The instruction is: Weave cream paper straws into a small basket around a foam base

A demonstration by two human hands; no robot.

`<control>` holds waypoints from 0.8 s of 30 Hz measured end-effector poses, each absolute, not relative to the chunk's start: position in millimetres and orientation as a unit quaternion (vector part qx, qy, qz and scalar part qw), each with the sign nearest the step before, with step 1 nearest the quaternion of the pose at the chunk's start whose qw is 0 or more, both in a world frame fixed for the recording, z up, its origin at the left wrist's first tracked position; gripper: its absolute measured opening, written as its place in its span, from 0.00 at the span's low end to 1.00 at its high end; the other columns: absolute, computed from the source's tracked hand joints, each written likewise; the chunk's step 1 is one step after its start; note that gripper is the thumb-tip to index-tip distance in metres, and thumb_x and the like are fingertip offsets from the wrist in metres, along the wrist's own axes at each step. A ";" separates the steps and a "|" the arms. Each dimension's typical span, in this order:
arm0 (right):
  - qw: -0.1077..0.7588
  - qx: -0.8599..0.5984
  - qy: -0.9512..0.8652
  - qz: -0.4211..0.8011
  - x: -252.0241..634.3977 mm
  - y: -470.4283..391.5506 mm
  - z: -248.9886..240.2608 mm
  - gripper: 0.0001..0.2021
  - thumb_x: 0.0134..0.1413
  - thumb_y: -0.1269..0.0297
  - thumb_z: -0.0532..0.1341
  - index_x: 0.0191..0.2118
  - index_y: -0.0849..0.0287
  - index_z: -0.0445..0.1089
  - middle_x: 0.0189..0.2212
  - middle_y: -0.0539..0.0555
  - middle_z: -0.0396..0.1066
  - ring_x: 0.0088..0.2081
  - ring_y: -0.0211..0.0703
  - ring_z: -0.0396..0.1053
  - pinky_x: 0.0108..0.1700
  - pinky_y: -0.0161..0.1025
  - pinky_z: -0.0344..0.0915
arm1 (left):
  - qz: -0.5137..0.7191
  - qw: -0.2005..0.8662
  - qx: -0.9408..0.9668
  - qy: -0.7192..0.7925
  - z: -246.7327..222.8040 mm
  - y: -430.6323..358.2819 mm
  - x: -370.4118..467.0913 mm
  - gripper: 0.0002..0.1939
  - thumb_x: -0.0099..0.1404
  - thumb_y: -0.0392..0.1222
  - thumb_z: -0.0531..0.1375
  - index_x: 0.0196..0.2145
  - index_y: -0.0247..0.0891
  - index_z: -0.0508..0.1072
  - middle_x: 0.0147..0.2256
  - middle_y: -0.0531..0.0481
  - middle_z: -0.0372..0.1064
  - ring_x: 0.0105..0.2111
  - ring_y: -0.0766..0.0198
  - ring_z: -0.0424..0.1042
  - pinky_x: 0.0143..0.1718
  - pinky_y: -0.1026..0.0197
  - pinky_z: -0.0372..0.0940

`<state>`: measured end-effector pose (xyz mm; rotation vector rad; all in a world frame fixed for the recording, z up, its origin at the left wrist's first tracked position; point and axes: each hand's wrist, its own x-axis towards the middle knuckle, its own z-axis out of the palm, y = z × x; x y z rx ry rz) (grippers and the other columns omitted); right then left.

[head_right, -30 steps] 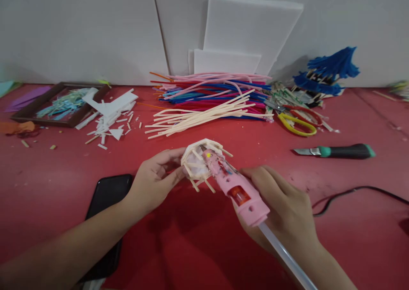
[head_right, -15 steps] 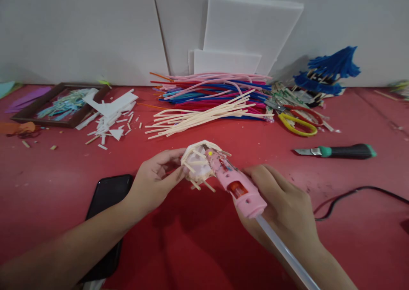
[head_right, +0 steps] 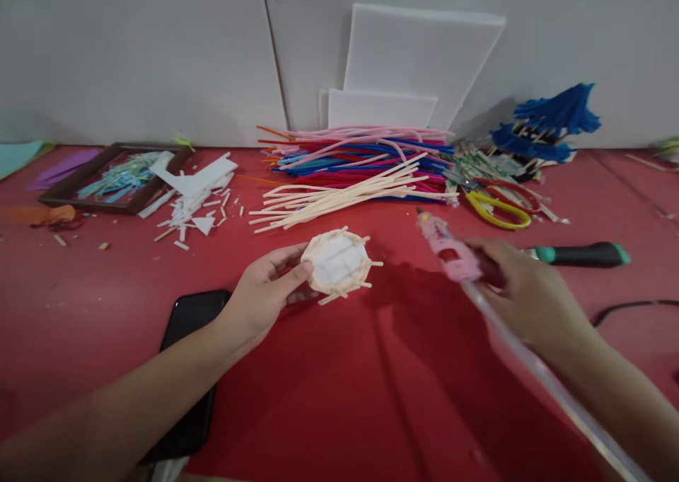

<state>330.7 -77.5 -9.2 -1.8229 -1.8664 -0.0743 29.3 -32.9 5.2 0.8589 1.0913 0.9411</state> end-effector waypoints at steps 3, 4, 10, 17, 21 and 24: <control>0.225 -0.660 -0.716 0.018 358.4 -53.8 -26.0 0.13 0.46 0.73 0.61 0.40 0.60 0.76 0.35 0.59 0.78 0.34 0.47 0.75 0.34 0.40 0.66 | 0.402 0.669 0.398 0.482 3.8 -33.3 27.7 0.20 0.57 0.41 0.67 0.48 0.35 0.76 0.45 0.43 0.74 0.33 0.65 0.76 0.38 0.58 0.75; 0.219 -0.656 -0.722 0.000 363.7 -48.5 -28.0 0.13 0.46 0.74 0.61 0.39 0.60 0.77 0.36 0.60 0.78 0.37 0.48 0.75 0.36 0.43 0.66 | 0.397 0.664 0.413 0.480 2.8 -33.2 27.0 0.21 0.57 0.41 0.67 0.48 0.35 0.76 0.45 0.42 0.74 0.35 0.64 0.76 0.39 0.56 0.75; 0.275 -0.536 -0.773 -0.196 321.3 -59.3 14.5 0.09 0.52 0.71 0.63 0.40 0.56 0.74 0.37 0.58 0.77 0.40 0.49 0.73 0.44 0.47 0.65 | 0.389 0.603 0.527 0.455 -2.2 -33.6 25.1 0.20 0.58 0.44 0.65 0.48 0.36 0.77 0.40 0.44 0.76 0.38 0.60 0.75 0.42 0.55 0.73; 0.275 -0.438 -0.830 -0.208 225.1 -94.8 33.7 0.09 0.61 0.70 0.57 0.43 0.58 0.73 0.35 0.56 0.76 0.35 0.45 0.70 0.40 0.44 0.65 | 0.373 0.592 0.573 0.425 -0.7 -37.3 26.3 0.19 0.58 0.42 0.63 0.48 0.34 0.76 0.38 0.43 0.78 0.37 0.61 0.76 0.42 0.56 0.72; 0.258 -0.464 -0.817 -0.226 217.6 -85.2 16.8 0.12 0.63 0.71 0.54 0.44 0.59 0.75 0.37 0.55 0.77 0.37 0.44 0.71 0.39 0.43 0.64 | 0.390 0.555 0.600 0.424 0.4 -36.2 25.6 0.18 0.59 0.43 0.62 0.46 0.34 0.76 0.39 0.43 0.77 0.36 0.61 0.75 0.42 0.58 0.72; 0.259 -0.484 -0.801 -0.238 216.7 -78.8 14.8 0.11 0.63 0.70 0.55 0.38 0.59 0.76 0.31 0.54 0.75 0.33 0.42 0.69 0.36 0.41 0.60 | 0.386 0.537 0.613 0.432 1.0 -35.1 25.7 0.19 0.60 0.43 0.62 0.47 0.32 0.76 0.38 0.42 0.77 0.36 0.61 0.75 0.40 0.58 0.72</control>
